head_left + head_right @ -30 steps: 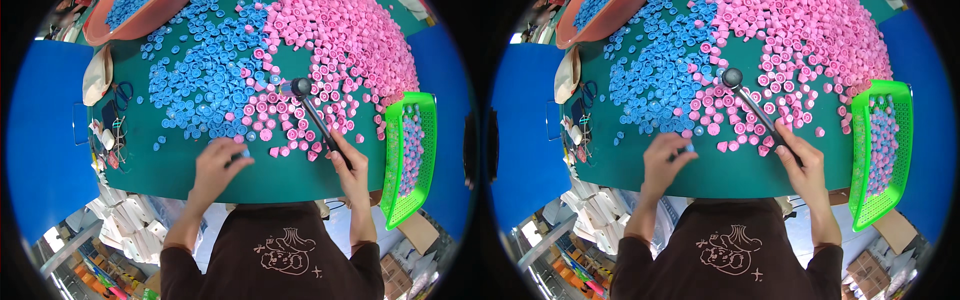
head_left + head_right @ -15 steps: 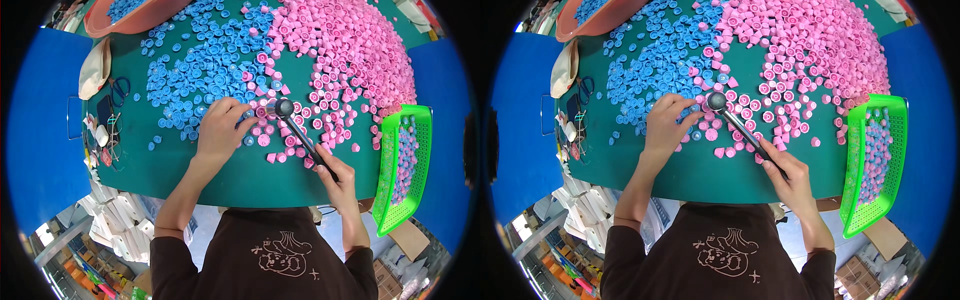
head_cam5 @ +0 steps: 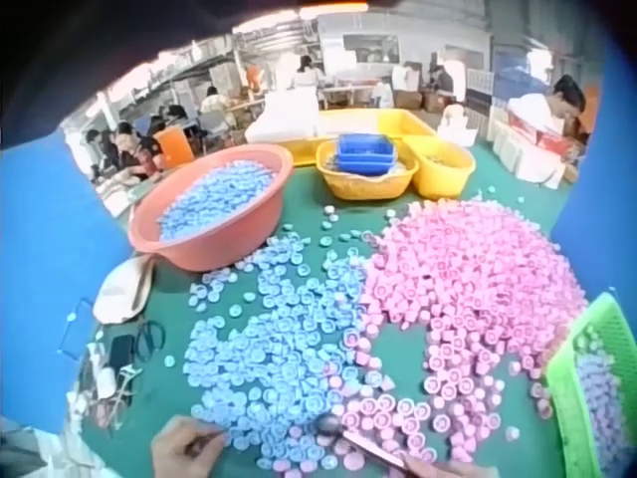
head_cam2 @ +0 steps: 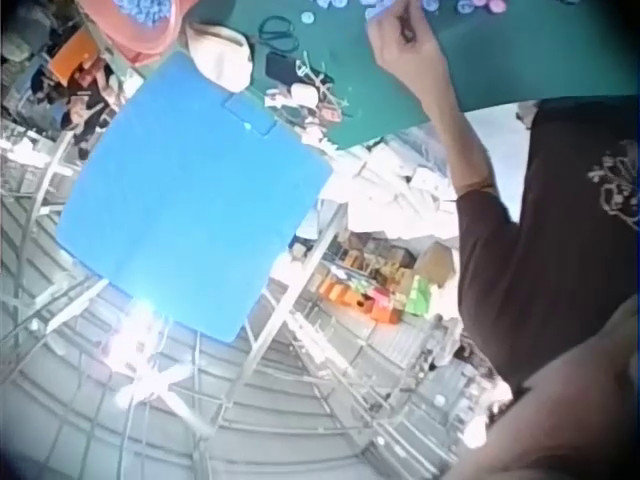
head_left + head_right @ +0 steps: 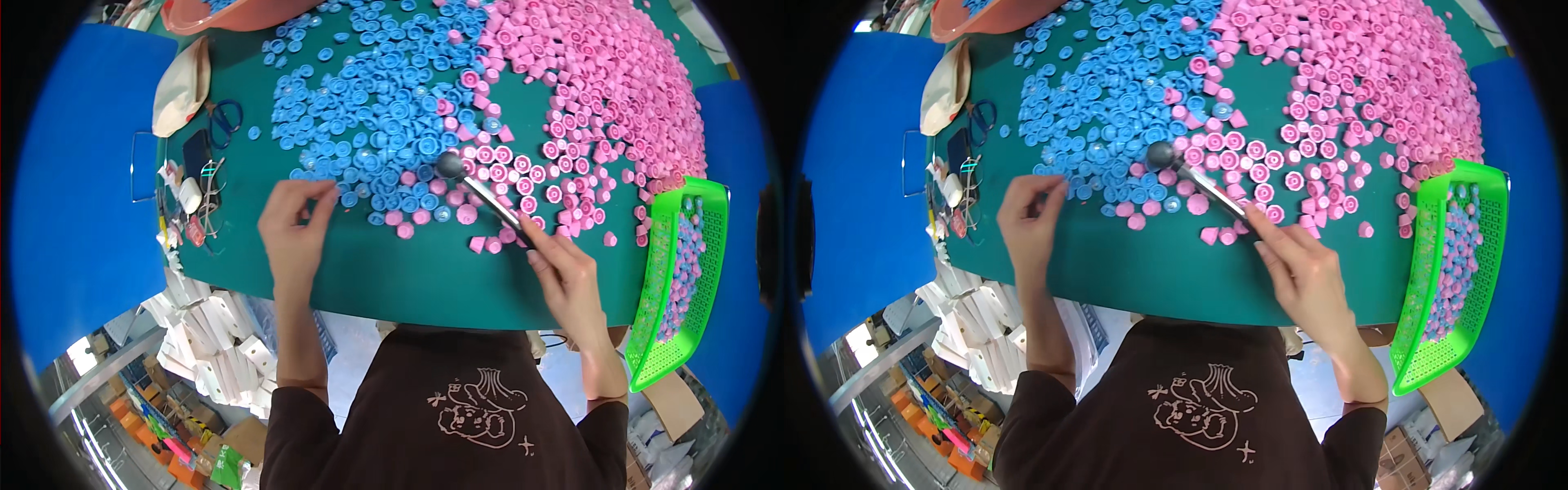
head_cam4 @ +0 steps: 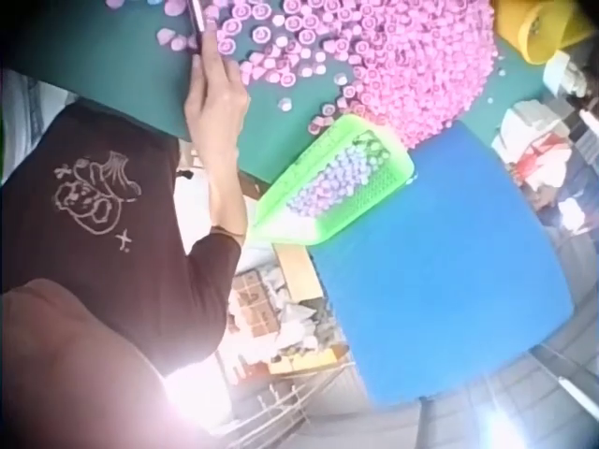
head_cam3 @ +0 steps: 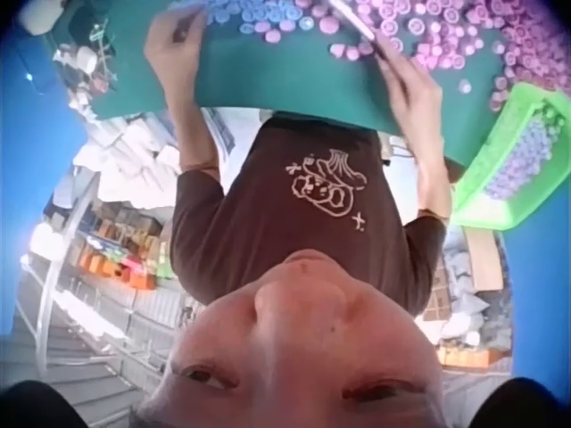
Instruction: Assembling and sorting small colorful plastic toy components using a small hammer at a workbench.
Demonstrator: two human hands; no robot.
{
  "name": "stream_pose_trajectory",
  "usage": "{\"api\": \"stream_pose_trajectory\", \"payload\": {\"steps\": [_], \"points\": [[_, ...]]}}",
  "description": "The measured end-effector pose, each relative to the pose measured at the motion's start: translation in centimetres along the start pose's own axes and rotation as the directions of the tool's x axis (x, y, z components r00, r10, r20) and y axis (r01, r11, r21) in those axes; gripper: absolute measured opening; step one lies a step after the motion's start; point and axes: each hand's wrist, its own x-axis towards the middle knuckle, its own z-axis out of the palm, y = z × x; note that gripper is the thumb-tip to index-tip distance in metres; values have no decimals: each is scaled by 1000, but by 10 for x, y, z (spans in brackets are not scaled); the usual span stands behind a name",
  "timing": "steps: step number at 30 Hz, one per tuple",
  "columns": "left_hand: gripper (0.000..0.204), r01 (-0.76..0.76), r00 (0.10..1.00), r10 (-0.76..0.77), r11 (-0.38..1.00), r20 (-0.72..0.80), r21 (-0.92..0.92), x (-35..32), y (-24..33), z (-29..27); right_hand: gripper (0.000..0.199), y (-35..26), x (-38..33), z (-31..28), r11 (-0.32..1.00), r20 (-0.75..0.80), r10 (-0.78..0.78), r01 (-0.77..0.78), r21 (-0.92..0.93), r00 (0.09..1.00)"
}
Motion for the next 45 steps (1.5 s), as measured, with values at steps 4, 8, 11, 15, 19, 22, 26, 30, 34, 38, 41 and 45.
{"api": "stream_pose_trajectory", "payload": {"steps": [4, 8, 11, 15, 19, 22, 26, 30, 34, 38, 41, 45], "points": [[16, -13, 980, 0, 998, 197, 66, -15, -9, 8, 40, 20, -4, -1, 987, -132, -103, 117, 108, 986], [19, -96, 985, 78, 988, 153, 118, -14, -14, 15, 38, 15, -8, -8, 960, -156, 92, -46, 277, 983], [19, -40, 985, 33, 999, 169, 35, -8, -19, 16, 39, 18, -12, -10, 954, -166, 123, -71, 290, 978], [20, -15, 987, 5, 998, 161, 58, -5, -20, 15, 39, 22, -20, -9, 956, -144, 149, -105, 272, 978], [22, 6, 998, -14, 990, 58, 144, -4, -18, 16, 39, 25, -23, -7, 947, -144, 173, -125, 295, 974], [25, -62, 997, 54, 985, 52, 163, -7, -22, 18, 39, 26, -24, -9, 953, -149, 178, -133, 273, 973], [29, -160, 986, 148, 974, 80, 159, -10, -31, 18, 39, 24, -22, -13, 954, -145, 192, -150, 259, 971], [31, -14, 993, 18, 999, 116, -35, 0, 5, 29, 39, 25, -18, -10, 957, -179, 134, -81, 279, 975], [28, -262, 944, 286, 953, 164, -151, 9, 45, 78, 39, 28, -19, -11, 951, -148, 158, -110, 288, 976], [28, -376, 892, 358, 926, 275, 16, 19, 57, 94, 40, 34, -24, -13, 974, -116, 102, -76, 213, 988], [27, -395, 879, 357, 916, 316, 63, 21, 56, 98, 39, 37, -25, -12, 971, -98, 113, -90, 220, 989], [29, -381, 879, 336, 921, 339, 76, 22, 55, 100, 39, 39, -26, -11, 970, -92, 121, -99, 222, 988]]}}
